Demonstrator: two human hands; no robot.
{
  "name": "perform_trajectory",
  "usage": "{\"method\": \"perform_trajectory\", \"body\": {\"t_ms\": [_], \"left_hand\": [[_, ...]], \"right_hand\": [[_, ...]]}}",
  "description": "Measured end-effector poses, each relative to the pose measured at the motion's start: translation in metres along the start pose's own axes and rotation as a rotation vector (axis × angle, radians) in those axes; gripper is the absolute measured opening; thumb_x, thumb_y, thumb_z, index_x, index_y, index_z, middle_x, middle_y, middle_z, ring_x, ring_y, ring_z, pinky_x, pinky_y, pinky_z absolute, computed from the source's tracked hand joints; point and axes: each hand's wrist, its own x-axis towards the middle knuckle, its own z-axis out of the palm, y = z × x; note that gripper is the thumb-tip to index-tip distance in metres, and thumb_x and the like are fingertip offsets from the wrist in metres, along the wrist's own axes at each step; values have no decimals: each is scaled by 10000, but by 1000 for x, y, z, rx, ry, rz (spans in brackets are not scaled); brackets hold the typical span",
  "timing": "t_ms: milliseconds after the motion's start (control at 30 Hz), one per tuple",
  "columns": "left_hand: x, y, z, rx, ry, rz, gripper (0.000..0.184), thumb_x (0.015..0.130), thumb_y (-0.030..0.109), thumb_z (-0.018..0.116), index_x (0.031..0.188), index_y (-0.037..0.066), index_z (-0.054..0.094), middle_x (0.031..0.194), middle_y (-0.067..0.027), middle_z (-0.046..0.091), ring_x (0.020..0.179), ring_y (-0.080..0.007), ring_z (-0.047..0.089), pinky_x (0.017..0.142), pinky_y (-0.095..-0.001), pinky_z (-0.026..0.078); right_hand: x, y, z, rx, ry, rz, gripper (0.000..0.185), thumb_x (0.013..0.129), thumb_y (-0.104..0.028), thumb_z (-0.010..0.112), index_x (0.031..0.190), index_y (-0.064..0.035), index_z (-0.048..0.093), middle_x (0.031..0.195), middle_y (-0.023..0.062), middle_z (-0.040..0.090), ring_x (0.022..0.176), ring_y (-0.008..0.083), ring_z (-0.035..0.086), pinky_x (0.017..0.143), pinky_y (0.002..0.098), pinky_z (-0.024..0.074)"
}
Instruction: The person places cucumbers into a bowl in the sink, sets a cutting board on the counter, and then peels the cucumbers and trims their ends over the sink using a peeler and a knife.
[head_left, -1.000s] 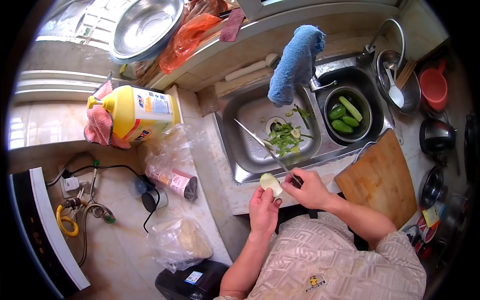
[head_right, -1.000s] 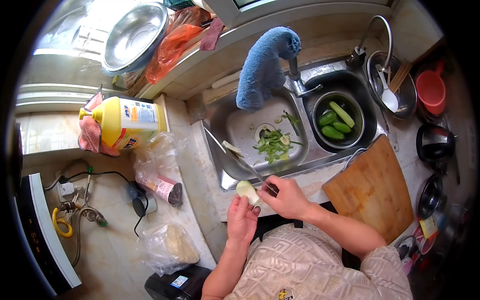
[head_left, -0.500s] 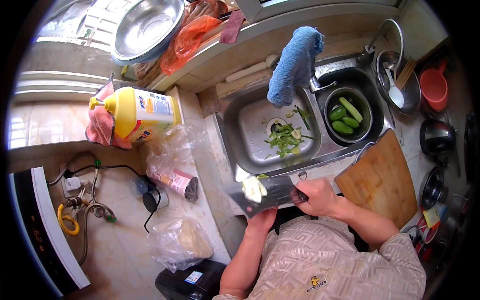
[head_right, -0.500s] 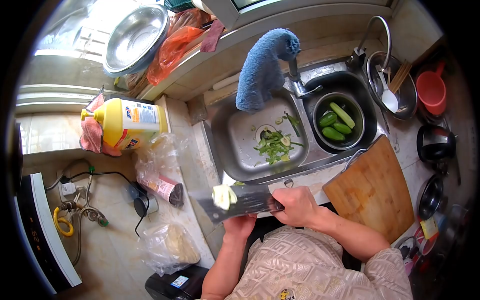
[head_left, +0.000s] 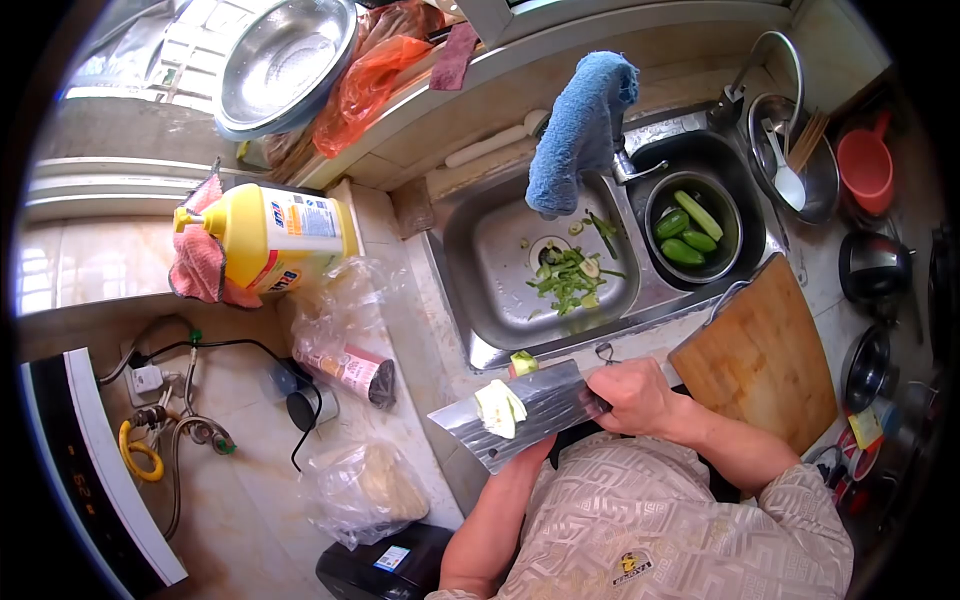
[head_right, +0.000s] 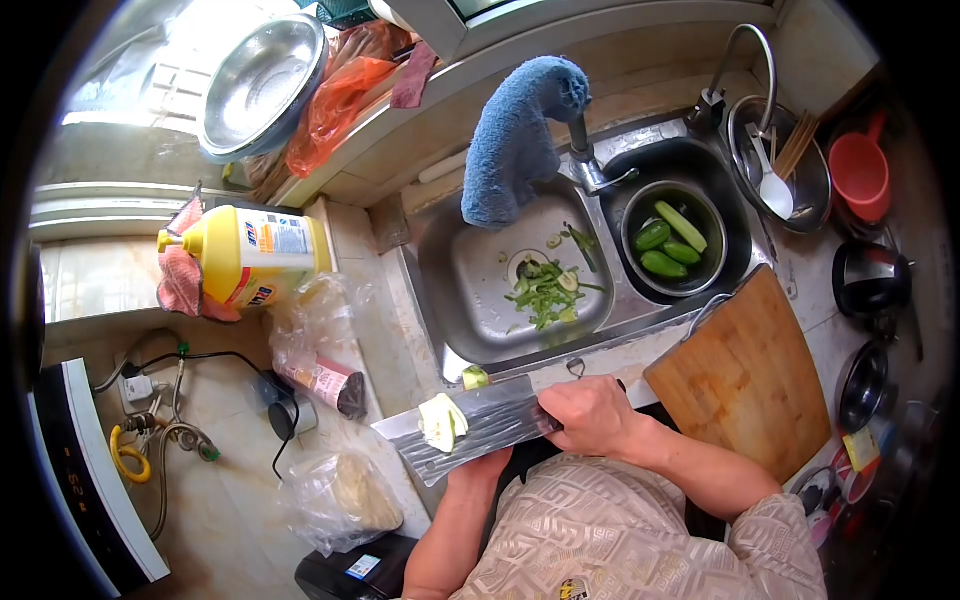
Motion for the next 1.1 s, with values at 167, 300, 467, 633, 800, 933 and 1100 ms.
{"method": "perform_trajectory", "body": {"t_ms": [167,300,467,633,800,933,1100], "left_hand": [[8,8,-5,-63,119,-58,268,954,307,527,1115,98,574,916,-23,597,748,-111,527,617,-239,467],[11,22,4,61,82,-48,208,1014,278,457,921,97,500,686,29,338,563,-61,305,417,-169,278],[9,25,8,43,133,-67,201,997,260,495,1029,80,576,803,4,506,665,-59,433,491,-183,385],[6,19,-11,80,214,47,272,894,262,634,1099,84,618,989,-75,666,903,-231,651,775,-389,552],[6,24,-20,111,-82,-28,398,835,330,716,1079,77,530,968,-56,612,925,-198,598,814,-358,493],[0,26,-11,40,-68,-114,373,861,313,693,1071,57,520,920,-59,588,805,-160,556,662,-285,478],[10,36,-3,-230,-364,-249,221,942,187,582,987,-22,528,656,-33,377,547,-93,343,366,-162,364]], "right_hand": [[3,10,1,31,-50,152,172,740,-130,667,664,-66,527,581,124,559,521,333,571,466,421,442],[4,34,3,-44,-117,303,176,748,-157,667,667,-50,552,598,154,579,571,367,593,510,438,464],[6,14,-10,79,-129,344,167,739,-153,677,670,-46,569,597,149,581,572,364,598,511,433,474],[10,-8,-14,63,-33,111,169,709,-114,692,633,-68,548,569,107,550,510,307,571,455,390,443],[11,-10,-13,47,-25,13,209,692,-93,702,615,-79,508,550,79,520,475,283,542,436,383,424],[12,-7,-14,71,-93,84,208,715,-140,693,638,-64,515,563,101,552,507,306,572,464,403,447],[8,26,-10,-115,-241,430,253,779,-285,658,729,-44,600,633,152,627,599,373,623,593,482,500]]}}
